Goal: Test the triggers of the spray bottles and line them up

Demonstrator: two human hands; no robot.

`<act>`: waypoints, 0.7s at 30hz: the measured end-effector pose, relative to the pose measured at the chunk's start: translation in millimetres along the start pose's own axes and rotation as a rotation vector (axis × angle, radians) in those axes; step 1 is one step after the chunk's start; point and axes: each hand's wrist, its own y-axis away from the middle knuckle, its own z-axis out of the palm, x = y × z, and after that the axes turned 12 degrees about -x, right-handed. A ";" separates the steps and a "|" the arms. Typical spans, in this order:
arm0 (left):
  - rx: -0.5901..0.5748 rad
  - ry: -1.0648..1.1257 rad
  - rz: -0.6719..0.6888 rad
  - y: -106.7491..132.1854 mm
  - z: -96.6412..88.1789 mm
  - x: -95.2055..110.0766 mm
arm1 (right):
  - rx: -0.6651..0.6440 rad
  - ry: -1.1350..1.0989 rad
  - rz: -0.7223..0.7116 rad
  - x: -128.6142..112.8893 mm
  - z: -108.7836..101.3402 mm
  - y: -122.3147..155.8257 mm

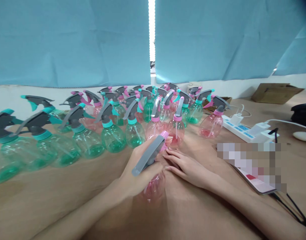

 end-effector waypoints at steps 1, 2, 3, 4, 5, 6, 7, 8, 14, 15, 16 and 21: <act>0.002 -0.002 0.006 0.0 0.0 0.2 | 0.004 -0.003 -0.004 0.1 0.0 0.0; 0.006 -0.008 0.019 -0.1 0.0 0.6 | 0.010 -0.006 -0.007 0.3 0.2 0.0; 0.009 -0.017 0.033 -0.3 -0.1 1.2 | 0.014 -0.008 -0.010 0.6 0.4 0.0; 0.010 -0.030 0.047 -0.4 -0.2 1.9 | 0.015 -0.009 -0.012 1.0 0.6 0.0; 0.009 -0.046 0.055 -0.6 -0.4 2.6 | 0.014 -0.008 -0.012 1.4 0.9 0.0; 0.008 -0.062 0.058 -0.8 -0.6 3.2 | 0.012 -0.006 -0.012 1.8 1.1 -0.1; 0.005 -0.075 0.056 -1.0 -0.9 3.7 | 0.009 -0.003 -0.012 2.1 1.3 -0.1; 0.004 -0.084 0.052 -1.3 -1.1 4.2 | 0.005 -0.001 -0.013 2.3 1.3 -0.1; 0.018 -0.090 0.100 -2.7 -1.6 7.7 | -0.019 -0.003 0.002 0.5 -0.6 -0.3; 0.018 -0.083 0.104 -2.7 -1.5 8.1 | -0.026 -0.001 0.002 0.0 -1.1 -0.3; 0.018 -0.075 0.102 -2.7 -1.4 8.3 | -0.028 0.001 0.000 -0.5 -1.5 -0.4; 0.041 -0.063 0.059 -2.4 -0.2 7.4 | -0.029 0.015 0.000 -2.4 -3.2 -0.1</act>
